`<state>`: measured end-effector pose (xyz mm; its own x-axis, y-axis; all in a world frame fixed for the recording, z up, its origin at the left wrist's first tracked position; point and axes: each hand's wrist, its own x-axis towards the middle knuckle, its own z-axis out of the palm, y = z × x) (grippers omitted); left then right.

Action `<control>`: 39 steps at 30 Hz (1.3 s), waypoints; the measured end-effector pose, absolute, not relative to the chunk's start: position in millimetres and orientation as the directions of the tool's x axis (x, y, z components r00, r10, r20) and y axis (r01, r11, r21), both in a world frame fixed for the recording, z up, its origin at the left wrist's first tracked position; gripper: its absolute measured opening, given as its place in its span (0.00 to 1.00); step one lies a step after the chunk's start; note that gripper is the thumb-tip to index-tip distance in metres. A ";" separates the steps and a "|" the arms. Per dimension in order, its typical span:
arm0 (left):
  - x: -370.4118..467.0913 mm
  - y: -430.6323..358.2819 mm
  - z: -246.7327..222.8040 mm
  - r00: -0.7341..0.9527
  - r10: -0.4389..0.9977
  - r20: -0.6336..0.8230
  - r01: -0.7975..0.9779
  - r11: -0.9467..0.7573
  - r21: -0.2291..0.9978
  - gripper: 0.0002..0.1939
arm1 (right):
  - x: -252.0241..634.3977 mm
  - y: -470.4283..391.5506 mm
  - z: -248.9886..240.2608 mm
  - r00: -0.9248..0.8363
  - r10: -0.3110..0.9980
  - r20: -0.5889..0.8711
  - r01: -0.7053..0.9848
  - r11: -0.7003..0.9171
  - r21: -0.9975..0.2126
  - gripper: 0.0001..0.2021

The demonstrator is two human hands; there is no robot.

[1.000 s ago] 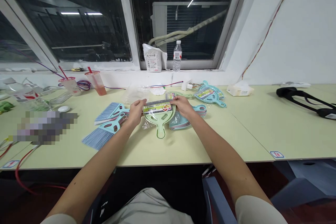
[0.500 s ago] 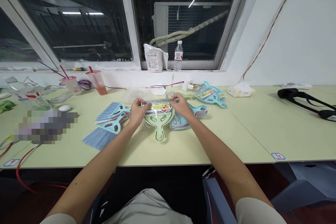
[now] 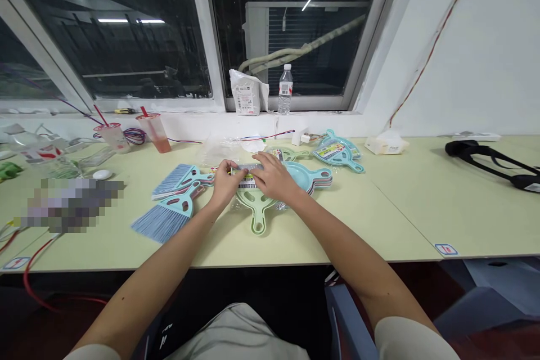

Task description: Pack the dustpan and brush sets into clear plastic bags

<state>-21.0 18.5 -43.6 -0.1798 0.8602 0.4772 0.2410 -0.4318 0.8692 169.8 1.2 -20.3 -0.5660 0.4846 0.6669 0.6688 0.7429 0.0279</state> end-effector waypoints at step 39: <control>-35.4 28.4 -37.1 -0.374 0.819 0.434 0.191 -0.390 0.901 0.15 | 197.3 37.4 -36.0 0.058 0.850 0.524 0.459 0.443 -0.770 0.13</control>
<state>-35.4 28.4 -37.1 -0.3744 0.8192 0.4343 0.1913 -0.3901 0.9007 197.3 37.4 -36.0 0.0582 0.8499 0.5238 0.4591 0.4431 -0.7700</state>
